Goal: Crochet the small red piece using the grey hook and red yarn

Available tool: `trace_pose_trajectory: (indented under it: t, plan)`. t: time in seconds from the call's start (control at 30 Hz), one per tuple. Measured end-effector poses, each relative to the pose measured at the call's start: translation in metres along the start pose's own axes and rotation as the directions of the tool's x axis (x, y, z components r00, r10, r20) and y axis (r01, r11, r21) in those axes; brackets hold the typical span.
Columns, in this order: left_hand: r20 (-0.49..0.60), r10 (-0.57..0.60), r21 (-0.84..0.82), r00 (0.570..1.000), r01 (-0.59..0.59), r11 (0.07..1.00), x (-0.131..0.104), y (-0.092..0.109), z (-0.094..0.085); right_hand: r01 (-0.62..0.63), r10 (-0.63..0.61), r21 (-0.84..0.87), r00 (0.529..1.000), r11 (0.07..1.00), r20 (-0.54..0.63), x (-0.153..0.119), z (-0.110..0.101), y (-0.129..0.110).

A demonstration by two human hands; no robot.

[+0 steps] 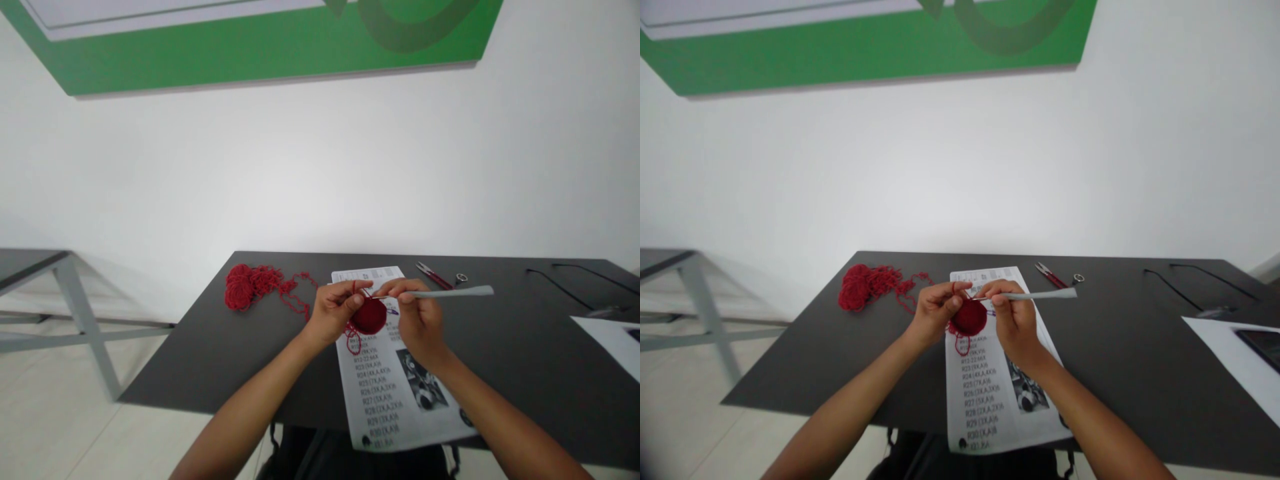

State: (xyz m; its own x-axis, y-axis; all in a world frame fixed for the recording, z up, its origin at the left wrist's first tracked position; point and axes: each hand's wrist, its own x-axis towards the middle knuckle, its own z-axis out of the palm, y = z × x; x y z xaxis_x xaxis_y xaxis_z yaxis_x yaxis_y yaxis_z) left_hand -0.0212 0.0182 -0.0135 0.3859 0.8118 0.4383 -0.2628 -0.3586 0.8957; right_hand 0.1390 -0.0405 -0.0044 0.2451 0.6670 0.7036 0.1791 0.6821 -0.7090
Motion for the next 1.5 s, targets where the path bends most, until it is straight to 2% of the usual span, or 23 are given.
trace_pose_trajectory:
  t: [0.23,0.43,0.5,0.6,0.67,0.77,0.87,0.93,1.0,1.07,1.13,1.27,1.37,1.5]
  plan:
    - [0.065,0.081,0.15,0.995,-0.09,0.985,0.001,0.009,-0.004,0.162,-0.149,-0.085,0.979,0.983,0.136,-0.001,-0.005,0.005]
    - [0.113,0.149,0.24,0.982,-0.173,0.955,0.002,0.017,-0.003,0.389,-0.303,-0.238,0.895,0.89,0.329,-0.001,-0.008,0.006]
    - [0.089,0.107,0.188,0.99,-0.122,0.975,0.001,0.014,-0.002,0.478,-0.366,-0.296,0.857,0.827,0.362,0.001,-0.007,0.005]
    - [0.031,-0.031,-0.021,0.999,0.032,0.999,0.0,0.007,0.001,0.592,-0.436,-0.385,0.795,0.708,0.422,0.004,-0.006,0.004]
    - [0.026,-0.114,-0.18,0.993,0.117,0.977,0.0,0.003,0.003,0.635,-0.451,-0.426,0.765,0.644,0.459,0.005,-0.006,0.003]
    - [0.024,-0.197,-0.365,0.98,0.192,0.911,-0.002,0.0,0.009,0.663,-0.481,-0.457,0.747,0.594,0.459,0.004,-0.008,0.003]
    - [0.066,-0.291,-0.502,0.955,0.284,0.817,-0.004,0.004,0.014,0.64,-0.486,-0.457,0.768,0.618,0.417,0.001,-0.01,0.009]
    - [0.106,-0.336,-0.548,0.936,0.337,0.765,-0.005,0.007,0.016,0.581,-0.444,-0.436,0.811,0.687,0.381,-0.001,-0.01,0.015]
    - [0.116,-0.342,-0.551,0.932,0.347,0.759,-0.005,0.009,0.015,0.482,-0.381,-0.377,0.87,0.791,0.313,-0.003,-0.009,0.018]
    - [0.108,-0.31,-0.514,0.944,0.32,0.796,-0.004,0.009,0.012,0.364,-0.296,-0.285,0.921,0.887,0.254,-0.003,-0.007,0.018]
    - [0.088,-0.262,-0.441,0.961,0.273,0.855,-0.002,0.008,0.009,0.271,-0.225,-0.188,0.946,0.944,0.234,-0.002,-0.007,0.016]
    - [0.035,-0.163,-0.212,0.986,0.167,0.963,0.001,0.01,0.0,0.176,-0.149,-0.086,0.955,0.981,0.256,0.001,-0.009,0.013]
    - [0.024,-0.077,-0.006,0.997,0.077,0.997,0.002,0.013,-0.007,0.156,-0.124,-0.112,0.96,0.981,0.252,0.004,-0.009,0.013]
    - [-0.041,0.053,0.202,0.998,-0.044,0.978,0.005,0.017,-0.011,0.184,-0.119,-0.207,0.95,0.961,0.289,0.007,-0.004,0.013]
